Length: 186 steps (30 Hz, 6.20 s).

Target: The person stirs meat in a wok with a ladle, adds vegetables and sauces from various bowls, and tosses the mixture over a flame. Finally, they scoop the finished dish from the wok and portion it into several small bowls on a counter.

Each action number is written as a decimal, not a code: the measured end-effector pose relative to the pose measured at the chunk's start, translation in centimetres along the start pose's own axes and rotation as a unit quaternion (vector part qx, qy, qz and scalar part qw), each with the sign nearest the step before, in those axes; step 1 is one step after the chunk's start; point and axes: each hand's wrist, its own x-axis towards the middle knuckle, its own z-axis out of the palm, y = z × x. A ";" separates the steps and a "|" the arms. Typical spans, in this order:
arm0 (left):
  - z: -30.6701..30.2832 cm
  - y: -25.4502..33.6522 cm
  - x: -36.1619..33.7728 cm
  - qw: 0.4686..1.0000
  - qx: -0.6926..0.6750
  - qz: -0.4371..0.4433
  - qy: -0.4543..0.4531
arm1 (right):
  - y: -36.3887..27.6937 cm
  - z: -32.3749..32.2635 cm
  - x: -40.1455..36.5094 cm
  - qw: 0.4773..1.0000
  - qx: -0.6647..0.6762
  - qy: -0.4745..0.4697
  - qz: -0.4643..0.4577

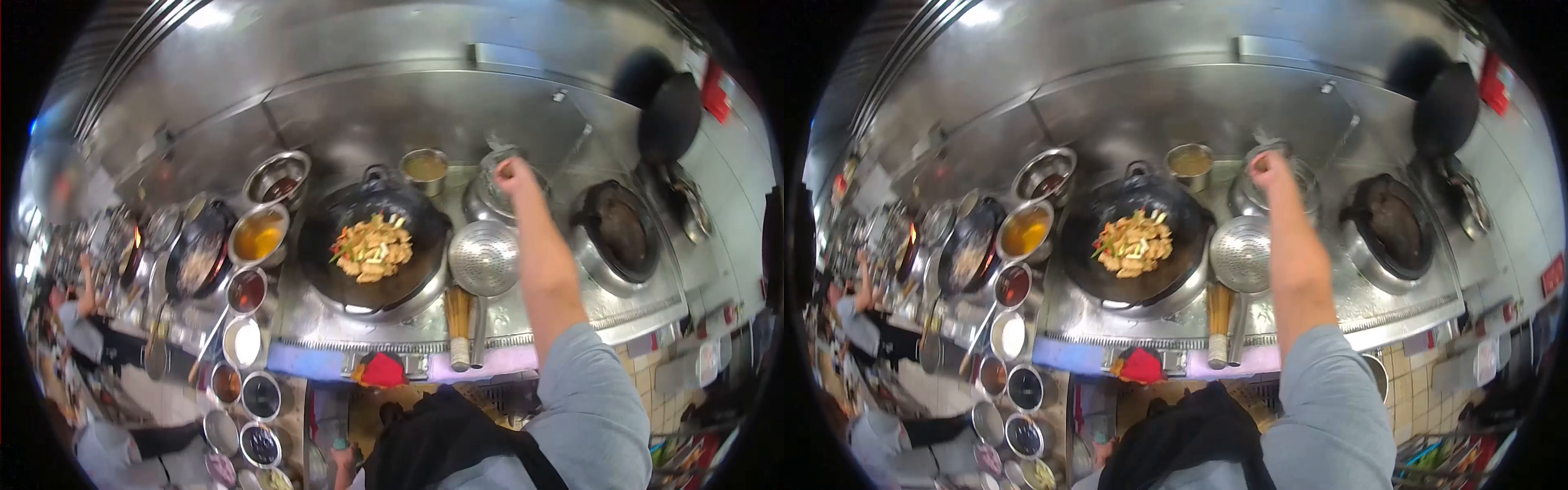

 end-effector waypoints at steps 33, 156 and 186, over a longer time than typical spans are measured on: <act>-19.0 25.0 8.0 0.847 -0.524 0.036 -0.084 | 30.3 -11.5 -42.9 0.641 -0.687 -0.298 0.169; 4.6 44.0 8.2 0.790 -0.392 -0.130 -0.452 | 23.2 -15.6 -35.7 0.387 -0.892 -0.160 -0.167; 3.2 38.9 0.8 0.802 -0.422 -0.121 -0.405 | 17.2 -5.8 -45.8 0.351 -0.894 -0.213 -0.180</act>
